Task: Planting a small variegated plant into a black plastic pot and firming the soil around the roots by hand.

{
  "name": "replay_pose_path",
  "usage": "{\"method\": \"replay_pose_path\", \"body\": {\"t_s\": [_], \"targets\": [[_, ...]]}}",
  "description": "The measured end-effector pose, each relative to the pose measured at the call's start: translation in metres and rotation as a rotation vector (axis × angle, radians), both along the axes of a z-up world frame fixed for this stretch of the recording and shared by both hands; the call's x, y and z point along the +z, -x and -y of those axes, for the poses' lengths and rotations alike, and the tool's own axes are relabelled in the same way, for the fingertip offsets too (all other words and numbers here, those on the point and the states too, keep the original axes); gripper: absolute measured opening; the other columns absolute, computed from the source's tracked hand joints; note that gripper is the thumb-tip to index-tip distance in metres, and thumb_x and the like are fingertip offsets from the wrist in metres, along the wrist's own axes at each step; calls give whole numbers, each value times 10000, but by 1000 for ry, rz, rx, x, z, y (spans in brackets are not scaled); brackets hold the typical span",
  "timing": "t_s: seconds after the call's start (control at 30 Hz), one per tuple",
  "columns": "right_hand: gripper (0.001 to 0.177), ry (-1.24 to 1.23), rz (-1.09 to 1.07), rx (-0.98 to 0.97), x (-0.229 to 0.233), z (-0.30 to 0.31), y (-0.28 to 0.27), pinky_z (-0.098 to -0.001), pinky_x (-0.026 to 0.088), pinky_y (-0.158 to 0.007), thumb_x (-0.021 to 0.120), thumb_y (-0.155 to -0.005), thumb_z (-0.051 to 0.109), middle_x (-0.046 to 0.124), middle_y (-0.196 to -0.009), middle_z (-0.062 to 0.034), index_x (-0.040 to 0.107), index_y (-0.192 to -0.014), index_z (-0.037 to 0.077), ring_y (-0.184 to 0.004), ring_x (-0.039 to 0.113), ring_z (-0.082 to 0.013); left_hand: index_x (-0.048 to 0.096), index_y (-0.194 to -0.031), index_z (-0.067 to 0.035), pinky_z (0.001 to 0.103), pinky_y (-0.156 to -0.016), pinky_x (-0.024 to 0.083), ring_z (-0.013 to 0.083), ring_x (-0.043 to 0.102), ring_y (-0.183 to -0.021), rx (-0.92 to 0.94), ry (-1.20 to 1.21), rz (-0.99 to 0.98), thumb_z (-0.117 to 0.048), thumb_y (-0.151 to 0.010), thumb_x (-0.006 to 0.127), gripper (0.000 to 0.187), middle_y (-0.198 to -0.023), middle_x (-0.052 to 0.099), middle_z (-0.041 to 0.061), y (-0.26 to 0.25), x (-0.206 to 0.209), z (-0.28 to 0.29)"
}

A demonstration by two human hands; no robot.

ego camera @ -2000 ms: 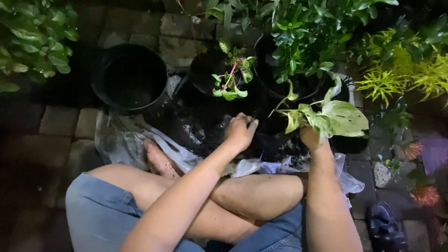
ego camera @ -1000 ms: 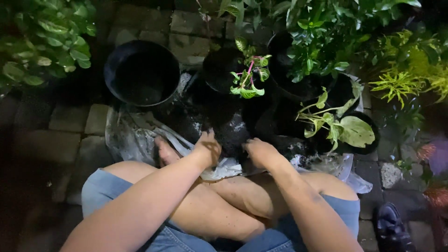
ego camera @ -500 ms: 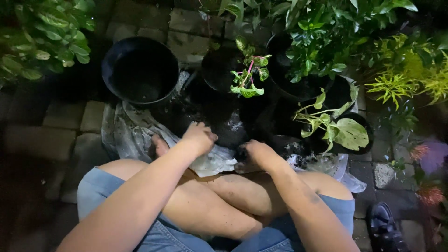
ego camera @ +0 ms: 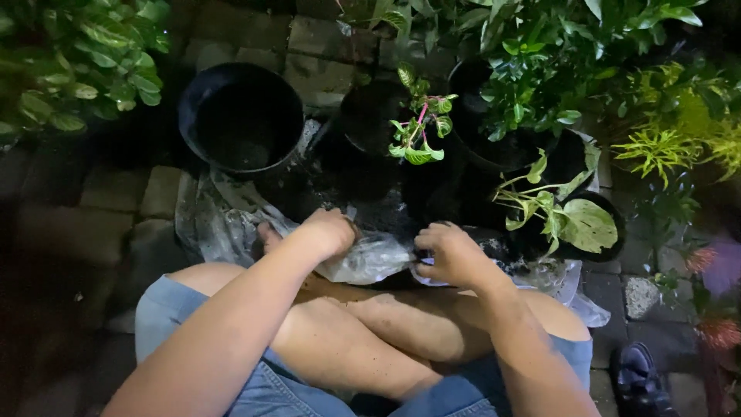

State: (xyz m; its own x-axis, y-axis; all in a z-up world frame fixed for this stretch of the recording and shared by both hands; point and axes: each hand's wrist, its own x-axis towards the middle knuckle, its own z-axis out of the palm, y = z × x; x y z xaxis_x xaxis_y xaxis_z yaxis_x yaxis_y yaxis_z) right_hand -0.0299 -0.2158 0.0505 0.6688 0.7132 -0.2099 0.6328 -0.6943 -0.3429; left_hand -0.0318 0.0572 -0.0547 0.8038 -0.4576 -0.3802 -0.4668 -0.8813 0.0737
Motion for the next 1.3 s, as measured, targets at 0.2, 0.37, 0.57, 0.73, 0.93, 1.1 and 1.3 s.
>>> {"method": "replay_pose_path", "body": {"t_s": [0.2, 0.37, 0.57, 0.73, 0.93, 1.1, 1.3], "targets": [[309, 77, -225, -145, 33, -17, 5, -497, 532, -991, 838, -782, 252, 766, -1052, -119, 776, -1035, 87, -1063, 709, -333, 817, -810, -128, 448, -659, 548, 322, 694, -913, 44, 87, 39, -107, -838, 669, 152, -869, 761, 96, 16, 87, -15], [312, 177, -578, -234, 36, -43, 13, -521, 572, -977, 614, -969, 257, 753, -1200, -178, 761, -1174, 74, -1165, 684, -374, 803, -749, -151, 466, -624, 546, 320, 724, -835, 6, -28, -38, -87, -853, 615, 224, -811, 770, 82, -8, -42, 6], [623, -234, -172, -541, -80, -41, -42, -483, 421, -1174, 691, -982, 407, 623, -1374, -253, 559, -1448, 14, -1351, 553, -380, 824, -885, -194, 472, -723, 590, 257, 751, -937, -28, 38, 89, -112, -887, 594, 244, -897, 795, 23, 13, -65, 14], [730, -447, -190, -763, -153, -51, -100, -543, 350, -1227, 696, -958, 336, 476, -1508, -302, 416, -1539, -7, -1441, 423, -428, 802, -960, -171, 631, -744, 533, 332, 720, -954, 135, -95, -193, -167, -949, 455, 348, -961, 784, 36, -33, -29, -9], [503, -263, -99, -841, -216, -85, -96, -527, 492, -1107, 608, -930, 172, 626, -1310, -282, 547, -1395, -10, -1306, 557, -425, 782, -850, -125, 556, -716, 587, 320, 733, -915, 169, -7, -160, -83, -952, 499, 303, -897, 779, 75, -30, 42, -51], [592, -256, 137, -595, -180, -127, -39, -535, 483, -1088, 589, -1026, 373, 611, -1305, -356, 575, -1363, -113, -1264, 578, -479, 771, -858, -77, 506, -692, 589, 298, 719, -863, 116, 15, -147, -18, -950, 513, 280, -867, 759, 90, -28, 100, -52], [515, -349, 175, -327, -119, -154, -36, -497, 494, -1046, 583, -1047, 317, 621, -1172, -232, 519, -1459, 15, -1156, 598, -422, 765, -739, -97, 523, -663, 556, 308, 709, -749, 175, 56, -107, -43, -928, 557, 286, -740, 732, 88, -35, 92, -49]]}}
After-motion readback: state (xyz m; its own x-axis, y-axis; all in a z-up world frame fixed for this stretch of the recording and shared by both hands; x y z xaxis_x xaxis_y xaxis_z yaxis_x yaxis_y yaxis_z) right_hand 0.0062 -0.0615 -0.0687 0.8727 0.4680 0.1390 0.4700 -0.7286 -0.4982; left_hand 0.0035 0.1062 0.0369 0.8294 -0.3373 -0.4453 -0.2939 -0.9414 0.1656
